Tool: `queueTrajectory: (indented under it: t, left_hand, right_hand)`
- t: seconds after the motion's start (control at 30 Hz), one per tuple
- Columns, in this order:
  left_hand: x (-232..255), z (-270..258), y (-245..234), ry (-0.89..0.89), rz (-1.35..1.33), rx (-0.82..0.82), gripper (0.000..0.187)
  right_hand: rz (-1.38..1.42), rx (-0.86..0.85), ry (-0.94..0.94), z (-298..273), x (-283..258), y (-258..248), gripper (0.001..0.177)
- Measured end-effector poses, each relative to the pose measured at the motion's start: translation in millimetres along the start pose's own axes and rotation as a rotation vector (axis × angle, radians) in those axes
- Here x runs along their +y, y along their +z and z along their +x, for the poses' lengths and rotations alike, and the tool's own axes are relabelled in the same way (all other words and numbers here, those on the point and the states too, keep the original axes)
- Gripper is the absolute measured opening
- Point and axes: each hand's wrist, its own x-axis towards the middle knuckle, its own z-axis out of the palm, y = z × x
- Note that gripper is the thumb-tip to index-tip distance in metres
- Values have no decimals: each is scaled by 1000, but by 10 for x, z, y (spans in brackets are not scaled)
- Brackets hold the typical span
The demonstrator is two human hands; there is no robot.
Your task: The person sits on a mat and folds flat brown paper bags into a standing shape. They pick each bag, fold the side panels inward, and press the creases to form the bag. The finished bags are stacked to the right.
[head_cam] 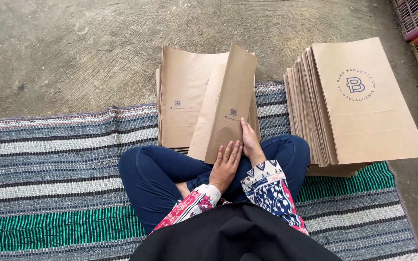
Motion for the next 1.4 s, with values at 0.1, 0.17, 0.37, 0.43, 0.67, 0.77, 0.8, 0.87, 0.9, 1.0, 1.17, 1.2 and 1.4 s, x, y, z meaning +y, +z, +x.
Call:
queueTrajectory:
  t: [0.1,0.17,0.37,0.43,0.67,0.77,0.8,0.87,0.9,1.0,1.17,1.2,1.4]
  left_hand:
    - [11,50,80,8,62,-10,54]
    - [19,83,147,5,66,-29,53]
    - [-39,214,182,19,98,-120,55]
    - [-100,234,-19,27,83,-162,56]
    - [-367,335,-366,-344,-442,93,99]
    - [-671,529,-370,-715,-807,22,89]
    - [-785,600,-367,-901,-959,-116,87]
    - [-1005,676,-306,-920,-903,-308,79]
    - [-1119,727,-274,-932,-839,-497,72]
    - [-1191,930,-389,-861,-790,-519,79]
    - [-1082,917,113,-747,-715,-621,77]
    - [-1060,943,132,-715,-674,-639,74]
    - [-877,888,-49,-633,-549,-536,73]
  right_hand:
    - [20,-21,5,297,175,-100,37]
    - [9,-23,26,302,132,-10,39]
    - [36,-33,71,532,236,30,45]
    - [40,-29,91,114,-84,291,45]
    - [-77,-50,114,454,231,85,57]
    - [-81,-77,83,604,374,16,53]
    - [-90,-87,70,640,424,-13,51]
    - [-96,-86,71,539,359,19,50]
    - [-99,-86,70,499,315,41,50]
    - [-28,-126,66,320,177,185,49]
    - [-43,-182,82,-119,-217,443,79]
    - [-70,-177,103,-373,-458,600,100]
    - [-32,-227,70,474,328,79,51]
